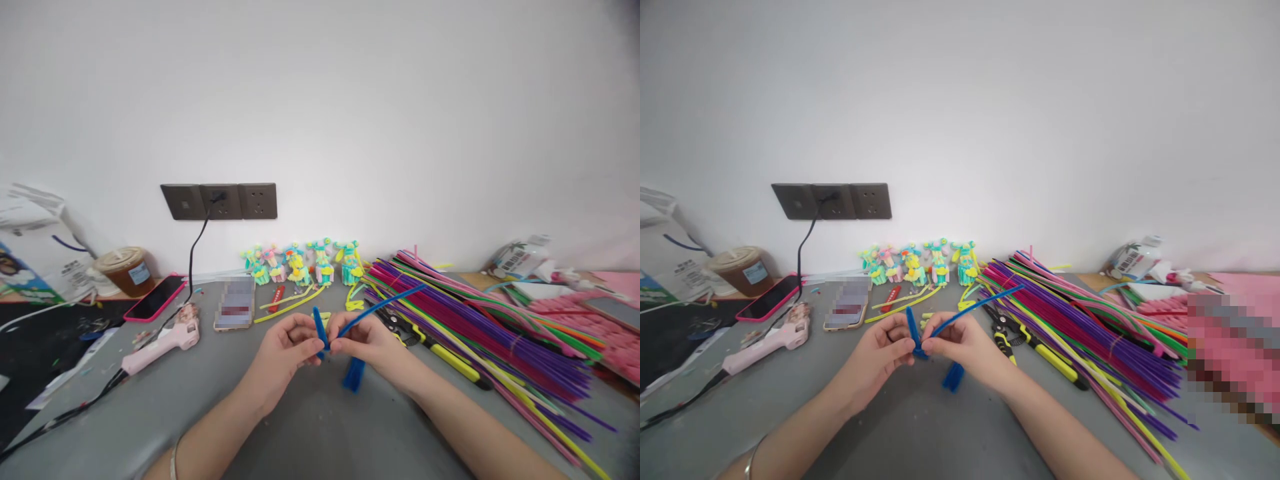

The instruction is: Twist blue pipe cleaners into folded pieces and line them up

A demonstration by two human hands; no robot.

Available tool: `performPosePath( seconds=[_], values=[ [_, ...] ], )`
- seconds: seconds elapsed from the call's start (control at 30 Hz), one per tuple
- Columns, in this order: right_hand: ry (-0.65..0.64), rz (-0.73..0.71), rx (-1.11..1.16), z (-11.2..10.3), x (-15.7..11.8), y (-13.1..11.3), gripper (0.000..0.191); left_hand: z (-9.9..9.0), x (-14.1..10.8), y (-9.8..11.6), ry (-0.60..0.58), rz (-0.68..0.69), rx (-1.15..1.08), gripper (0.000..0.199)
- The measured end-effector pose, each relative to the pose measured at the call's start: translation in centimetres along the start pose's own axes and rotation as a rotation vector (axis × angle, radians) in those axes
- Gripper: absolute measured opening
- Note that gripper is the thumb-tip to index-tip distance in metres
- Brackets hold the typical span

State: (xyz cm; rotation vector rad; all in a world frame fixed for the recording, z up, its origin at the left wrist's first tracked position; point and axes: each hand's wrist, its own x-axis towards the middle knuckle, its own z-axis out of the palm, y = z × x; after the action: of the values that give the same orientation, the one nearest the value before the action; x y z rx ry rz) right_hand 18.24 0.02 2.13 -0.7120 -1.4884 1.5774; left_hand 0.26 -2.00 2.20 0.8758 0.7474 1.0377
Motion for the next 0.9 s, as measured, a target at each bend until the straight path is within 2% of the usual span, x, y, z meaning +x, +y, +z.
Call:
performPosePath(
  seconds=[0.37,0.57,0.63,0.77,0.9],
  values=[
    [-0.009,-0.019,-0.052,-0.1,-0.1,0.2,0.025,-0.1,0.2,0.1,-0.025,-0.014,0.082,0.031],
    [-0.061,-0.065,-0.026,0.1,-0.2,-0.3,0.025,0.1,-0.1,0.1,-0.097,-0.026,0.049,0.032],
    [-0.111,-0.104,-0.021,0.2,-0.4,-0.7,0.024,0.2,-0.2,0.2,-0.142,-0.068,0.031,0.034],
    [-0.22,-0.147,-0.052,0.3,-0.7,-1.4,0.02,0.3,-0.6,0.4,-0.246,-0.238,0.014,0.04],
    [-0.256,-0.155,-0.053,0.3,-1.0,-1.9,0.018,0.2,-0.9,0.4,-0.334,-0.399,-0.022,0.041]
  ],
)
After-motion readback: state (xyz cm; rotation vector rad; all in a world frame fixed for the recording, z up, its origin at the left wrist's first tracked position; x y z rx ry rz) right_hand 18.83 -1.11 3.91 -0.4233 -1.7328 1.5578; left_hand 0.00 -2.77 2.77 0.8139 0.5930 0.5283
